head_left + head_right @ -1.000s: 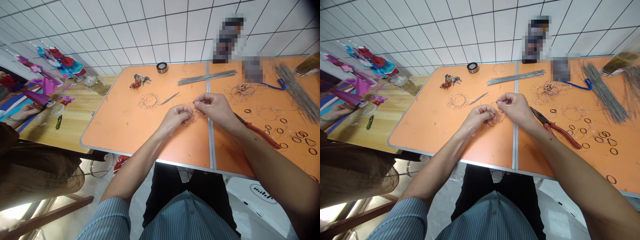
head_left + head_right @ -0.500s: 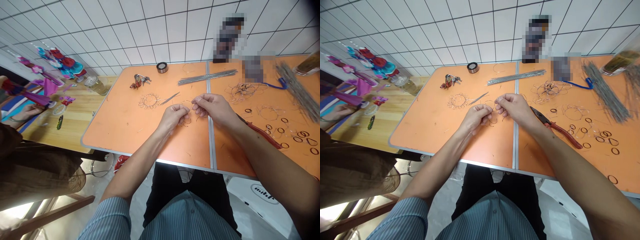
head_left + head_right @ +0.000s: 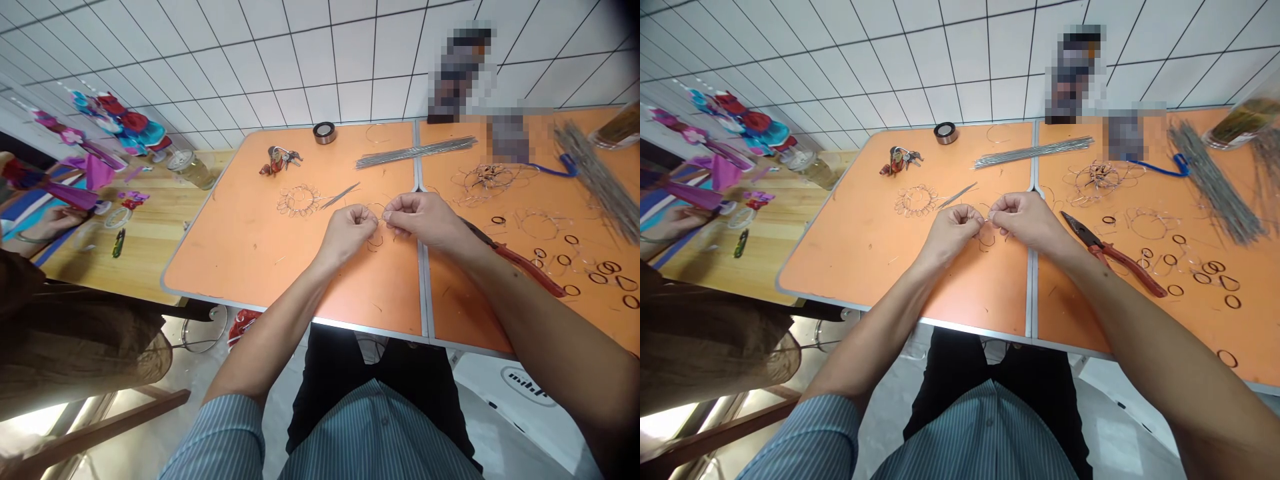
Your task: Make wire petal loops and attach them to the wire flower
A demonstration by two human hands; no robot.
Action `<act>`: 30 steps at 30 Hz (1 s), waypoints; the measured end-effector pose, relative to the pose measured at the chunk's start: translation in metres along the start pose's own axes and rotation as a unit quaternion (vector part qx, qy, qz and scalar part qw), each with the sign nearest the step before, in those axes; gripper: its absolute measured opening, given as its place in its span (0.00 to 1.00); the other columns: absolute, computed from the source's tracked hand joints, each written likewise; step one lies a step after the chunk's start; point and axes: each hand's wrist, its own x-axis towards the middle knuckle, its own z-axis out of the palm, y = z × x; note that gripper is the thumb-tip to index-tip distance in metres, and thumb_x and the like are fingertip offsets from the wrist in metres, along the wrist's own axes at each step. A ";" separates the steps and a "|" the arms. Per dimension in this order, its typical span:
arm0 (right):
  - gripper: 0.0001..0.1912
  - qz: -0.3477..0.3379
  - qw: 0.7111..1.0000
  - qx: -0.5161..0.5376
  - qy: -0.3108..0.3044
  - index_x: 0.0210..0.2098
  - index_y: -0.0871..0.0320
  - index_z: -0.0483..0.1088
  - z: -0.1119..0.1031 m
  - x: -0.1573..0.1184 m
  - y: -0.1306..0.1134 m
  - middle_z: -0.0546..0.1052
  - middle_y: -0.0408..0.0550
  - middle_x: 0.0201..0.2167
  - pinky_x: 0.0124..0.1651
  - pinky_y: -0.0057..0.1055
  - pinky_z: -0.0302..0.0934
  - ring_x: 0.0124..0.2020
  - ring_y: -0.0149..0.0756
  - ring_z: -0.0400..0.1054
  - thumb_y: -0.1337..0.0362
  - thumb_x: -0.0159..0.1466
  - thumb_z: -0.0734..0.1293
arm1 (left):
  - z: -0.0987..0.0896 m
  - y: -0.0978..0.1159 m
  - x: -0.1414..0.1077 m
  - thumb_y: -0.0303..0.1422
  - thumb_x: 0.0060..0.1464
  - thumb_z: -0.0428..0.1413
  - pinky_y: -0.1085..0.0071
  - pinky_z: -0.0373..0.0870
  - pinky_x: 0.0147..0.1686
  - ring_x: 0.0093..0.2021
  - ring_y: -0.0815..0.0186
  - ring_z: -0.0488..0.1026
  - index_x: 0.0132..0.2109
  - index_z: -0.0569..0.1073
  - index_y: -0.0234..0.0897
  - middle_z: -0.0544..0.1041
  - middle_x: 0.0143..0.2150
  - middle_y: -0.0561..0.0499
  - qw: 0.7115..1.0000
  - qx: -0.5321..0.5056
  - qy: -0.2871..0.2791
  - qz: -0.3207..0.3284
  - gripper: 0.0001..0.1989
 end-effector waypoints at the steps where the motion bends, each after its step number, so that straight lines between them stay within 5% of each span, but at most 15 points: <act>1: 0.03 -0.002 1.000 -0.009 0.002 0.33 0.60 0.78 -0.001 0.000 -0.001 0.79 0.46 0.29 0.33 0.25 0.63 0.27 0.27 0.69 0.66 0.61 0.74 | -0.001 0.001 -0.001 0.27 0.55 0.60 0.71 0.60 0.32 0.29 0.71 0.66 0.29 0.73 0.38 0.72 0.27 0.55 1.000 0.014 -0.004 0.006 0.07; 7: 0.05 -0.063 0.991 -0.117 0.020 0.34 0.60 0.80 -0.001 -0.002 0.001 0.78 0.44 0.28 0.35 0.26 0.59 0.30 0.28 0.69 0.66 0.61 0.71 | -0.003 0.007 -0.007 0.25 0.54 0.58 0.69 0.56 0.31 0.28 0.70 0.63 0.27 0.70 0.39 0.71 0.27 0.54 0.995 0.083 -0.050 0.022 0.09; 11: 0.06 -0.105 0.990 -0.098 -0.009 0.36 0.60 0.79 0.003 0.000 0.006 0.78 0.44 0.29 0.35 0.26 0.59 0.31 0.28 0.69 0.63 0.63 0.71 | -0.003 0.003 -0.006 0.25 0.54 0.59 0.69 0.56 0.31 0.27 0.70 0.63 0.27 0.70 0.38 0.71 0.26 0.55 0.993 0.088 -0.083 0.018 0.09; 18: 0.02 -0.061 0.997 -0.019 0.052 0.36 0.61 0.76 0.008 -0.006 -0.010 0.82 0.46 0.34 0.33 0.25 0.63 0.26 0.25 0.70 0.69 0.63 0.71 | 0.003 -0.004 -0.004 0.31 0.65 0.61 0.70 0.57 0.30 0.26 0.72 0.61 0.35 0.76 0.38 0.75 0.29 0.54 0.997 -0.070 0.016 -0.003 0.08; 24: 0.01 -0.025 0.997 0.055 0.044 0.36 0.61 0.76 0.014 -0.010 -0.010 0.83 0.48 0.36 0.30 0.23 0.60 0.27 0.24 0.69 0.70 0.64 0.71 | 0.015 -0.001 -0.013 0.29 0.68 0.61 0.70 0.61 0.30 0.26 0.73 0.62 0.38 0.73 0.40 0.78 0.34 0.55 0.986 -0.136 0.086 0.036 0.07; 30: 0.05 -0.031 0.993 0.105 0.054 0.35 0.61 0.76 0.021 -0.010 -0.005 0.82 0.48 0.34 0.28 0.23 0.58 0.28 0.25 0.68 0.67 0.67 0.69 | 0.012 0.010 -0.027 0.22 0.67 0.60 0.69 0.63 0.31 0.28 0.73 0.66 0.38 0.78 0.36 0.77 0.33 0.54 0.983 -0.133 0.083 0.092 0.08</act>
